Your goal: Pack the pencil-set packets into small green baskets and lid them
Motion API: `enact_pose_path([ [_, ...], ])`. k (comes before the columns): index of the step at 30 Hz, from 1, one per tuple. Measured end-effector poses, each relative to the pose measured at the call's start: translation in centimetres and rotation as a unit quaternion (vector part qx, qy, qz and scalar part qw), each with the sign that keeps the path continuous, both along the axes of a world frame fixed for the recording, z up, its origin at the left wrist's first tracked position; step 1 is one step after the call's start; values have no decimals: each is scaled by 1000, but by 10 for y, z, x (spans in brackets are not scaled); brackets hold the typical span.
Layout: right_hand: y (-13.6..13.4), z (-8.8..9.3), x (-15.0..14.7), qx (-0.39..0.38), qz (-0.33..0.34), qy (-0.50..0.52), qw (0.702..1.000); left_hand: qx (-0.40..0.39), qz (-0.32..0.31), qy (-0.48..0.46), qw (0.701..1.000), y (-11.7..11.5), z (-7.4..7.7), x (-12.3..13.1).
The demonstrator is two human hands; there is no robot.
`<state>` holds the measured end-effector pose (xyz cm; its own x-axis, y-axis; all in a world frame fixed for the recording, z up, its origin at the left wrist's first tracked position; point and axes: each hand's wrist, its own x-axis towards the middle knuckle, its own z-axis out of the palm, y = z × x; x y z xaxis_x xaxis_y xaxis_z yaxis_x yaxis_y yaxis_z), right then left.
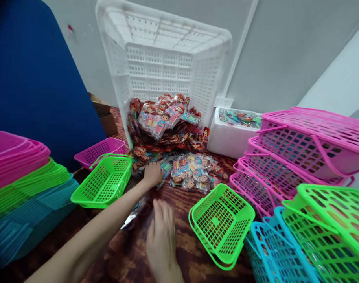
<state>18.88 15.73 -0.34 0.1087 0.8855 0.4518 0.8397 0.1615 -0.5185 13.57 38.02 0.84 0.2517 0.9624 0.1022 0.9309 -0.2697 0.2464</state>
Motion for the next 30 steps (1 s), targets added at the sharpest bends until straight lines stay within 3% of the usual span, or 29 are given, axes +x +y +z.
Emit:
enact_pose_path([
  [2, 51, -9, 1, -14, -90, 28, 995, -6, 19, 27, 999, -2, -2, 4],
  [6, 139, -16, 40, -56, -263, 31, 963, -12, 42, 60, 997, -14, -6, 7],
  [9, 171, -23, 58, -84, -321, 39, 943, -25, 59, 67, 996, -13, -8, 7],
  [12, 177, -36, 58, -84, -301, 26, 949, -79, 70, 69, 992, 1, -10, 6],
  [16, 173, -56, 58, -67, -275, -28, 959, -157, 48, 59, 985, 11, -12, 7],
  [19, 166, -62, 63, -71, -254, -28, 964, -157, 21, 51, 986, -5, -12, 0],
  [21, 152, -58, 62, -73, -246, -25, 966, -139, -11, 48, 989, -28, -9, -14],
  [24, 111, -44, 49, -39, -202, -31, 978, -103, -96, 46, 989, -71, -2, -49],
  [27, 53, -24, 29, -16, -104, -68, 992, -79, -197, 53, 976, -118, 6, -85],
  [30, -3, -8, 17, -66, -5, -113, 991, -82, -262, 67, 959, -162, 9, -110],
])
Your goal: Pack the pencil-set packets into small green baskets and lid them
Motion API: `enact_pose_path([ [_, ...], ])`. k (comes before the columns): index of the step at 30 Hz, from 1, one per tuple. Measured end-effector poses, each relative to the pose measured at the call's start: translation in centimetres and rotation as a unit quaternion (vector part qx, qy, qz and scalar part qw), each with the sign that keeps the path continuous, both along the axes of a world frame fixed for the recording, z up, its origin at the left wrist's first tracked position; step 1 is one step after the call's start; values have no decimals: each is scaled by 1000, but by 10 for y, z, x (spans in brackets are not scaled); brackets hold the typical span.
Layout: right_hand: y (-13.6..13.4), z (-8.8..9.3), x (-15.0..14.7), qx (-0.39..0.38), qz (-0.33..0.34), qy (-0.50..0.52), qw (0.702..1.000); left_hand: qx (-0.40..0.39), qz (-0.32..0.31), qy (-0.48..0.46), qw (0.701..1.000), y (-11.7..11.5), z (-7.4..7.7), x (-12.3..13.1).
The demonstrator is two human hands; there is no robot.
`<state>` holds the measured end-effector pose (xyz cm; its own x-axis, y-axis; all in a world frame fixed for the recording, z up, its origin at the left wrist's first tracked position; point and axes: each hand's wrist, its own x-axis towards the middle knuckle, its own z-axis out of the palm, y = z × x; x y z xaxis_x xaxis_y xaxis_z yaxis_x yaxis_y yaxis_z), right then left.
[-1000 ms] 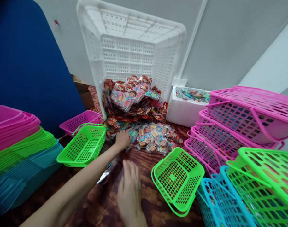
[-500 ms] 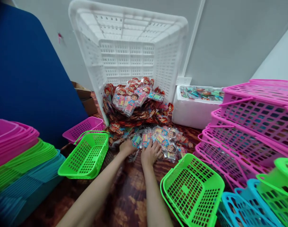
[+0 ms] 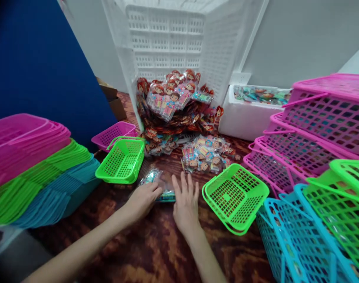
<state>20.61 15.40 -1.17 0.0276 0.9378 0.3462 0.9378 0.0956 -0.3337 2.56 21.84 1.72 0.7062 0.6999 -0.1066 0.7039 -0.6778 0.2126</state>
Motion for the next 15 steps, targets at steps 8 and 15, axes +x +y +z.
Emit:
enact_pose_path([
  [8, -85, 2, 4, -194, 89, 154, 965, 36, -25, -24, 999, -68, -3, -41],
  [15, -90, -3, -8, -165, 52, 206, 963, -84, 86, -228, 966, -75, -33, -66],
])
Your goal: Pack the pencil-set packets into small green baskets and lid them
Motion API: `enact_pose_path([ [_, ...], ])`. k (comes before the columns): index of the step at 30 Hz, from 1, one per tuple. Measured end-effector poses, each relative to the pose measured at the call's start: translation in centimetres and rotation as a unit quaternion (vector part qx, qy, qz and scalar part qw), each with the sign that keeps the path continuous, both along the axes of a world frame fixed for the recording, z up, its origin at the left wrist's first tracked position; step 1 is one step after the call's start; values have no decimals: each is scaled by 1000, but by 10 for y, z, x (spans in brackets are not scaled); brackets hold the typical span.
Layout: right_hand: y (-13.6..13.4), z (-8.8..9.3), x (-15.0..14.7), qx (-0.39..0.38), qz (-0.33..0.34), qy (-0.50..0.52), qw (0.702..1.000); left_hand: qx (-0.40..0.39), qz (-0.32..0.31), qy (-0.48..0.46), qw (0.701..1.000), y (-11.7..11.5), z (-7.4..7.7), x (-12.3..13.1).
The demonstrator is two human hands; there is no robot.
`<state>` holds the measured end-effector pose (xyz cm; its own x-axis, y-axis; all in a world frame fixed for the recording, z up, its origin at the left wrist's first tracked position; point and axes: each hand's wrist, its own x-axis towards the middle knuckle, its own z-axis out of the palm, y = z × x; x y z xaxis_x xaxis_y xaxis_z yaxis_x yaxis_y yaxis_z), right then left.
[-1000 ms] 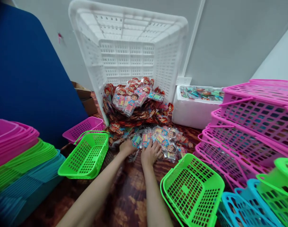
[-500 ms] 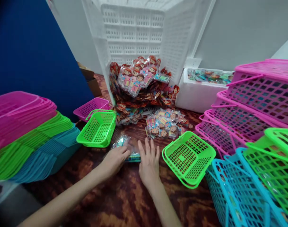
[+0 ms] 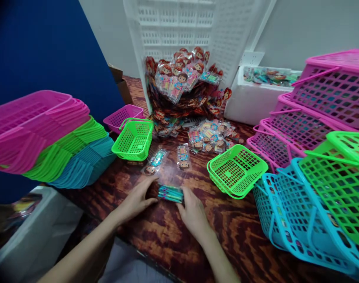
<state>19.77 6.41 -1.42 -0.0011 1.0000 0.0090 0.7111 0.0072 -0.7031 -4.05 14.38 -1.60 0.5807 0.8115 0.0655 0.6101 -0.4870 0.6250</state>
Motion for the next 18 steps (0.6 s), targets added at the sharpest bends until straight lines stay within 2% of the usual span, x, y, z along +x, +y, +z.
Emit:
enact_pose_path([
  [3, -2, -2, -1, 32, -19, 31, 999, -25, 12, -72, 997, -11, -14, 2],
  [7, -17, -7, 3, 59, -14, 58, 996, -21, 38, -121, 992, -29, -18, 3],
  [12, -30, -4, 3, 34, -21, 82, 996, -9, 20, -120, 993, -43, -14, 3],
  [18, -18, -1, 4, 32, -39, 136, 989, 13, 7, -82, 997, -44, -12, 3],
])
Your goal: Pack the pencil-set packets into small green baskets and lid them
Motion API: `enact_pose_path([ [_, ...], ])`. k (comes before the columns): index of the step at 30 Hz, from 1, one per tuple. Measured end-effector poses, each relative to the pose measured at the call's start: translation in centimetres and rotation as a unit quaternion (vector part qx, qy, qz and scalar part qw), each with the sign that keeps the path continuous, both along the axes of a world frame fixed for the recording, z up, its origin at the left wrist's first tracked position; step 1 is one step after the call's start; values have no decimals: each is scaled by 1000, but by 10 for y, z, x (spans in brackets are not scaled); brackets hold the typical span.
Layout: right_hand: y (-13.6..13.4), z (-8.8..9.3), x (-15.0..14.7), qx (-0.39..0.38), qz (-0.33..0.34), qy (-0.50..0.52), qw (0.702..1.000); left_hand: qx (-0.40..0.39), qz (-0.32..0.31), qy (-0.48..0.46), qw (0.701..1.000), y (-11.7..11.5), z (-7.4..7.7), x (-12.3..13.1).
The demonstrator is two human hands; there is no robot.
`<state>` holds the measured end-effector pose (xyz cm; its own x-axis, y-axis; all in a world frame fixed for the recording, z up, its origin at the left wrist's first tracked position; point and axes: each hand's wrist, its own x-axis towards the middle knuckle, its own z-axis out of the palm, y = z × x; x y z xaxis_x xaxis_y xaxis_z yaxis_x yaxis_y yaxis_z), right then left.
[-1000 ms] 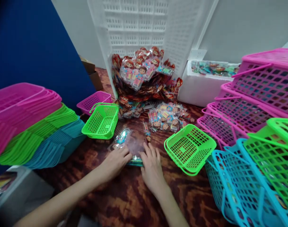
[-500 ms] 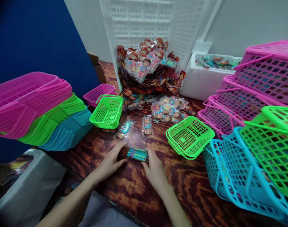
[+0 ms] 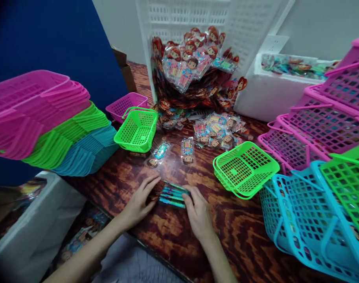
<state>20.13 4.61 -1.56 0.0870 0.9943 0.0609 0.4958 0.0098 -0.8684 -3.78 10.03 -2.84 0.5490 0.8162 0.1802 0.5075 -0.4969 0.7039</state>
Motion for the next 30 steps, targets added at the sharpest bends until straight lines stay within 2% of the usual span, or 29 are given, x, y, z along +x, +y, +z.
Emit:
enact_pose_path([
  [23, 4, 4, 4, -103, 4, 105, 989, -15, 15, 5, 1000, 1, 2, 1],
  [30, 5, 3, 7, -132, 9, 117, 984, -26, 24, 1, 999, 4, 8, 3],
])
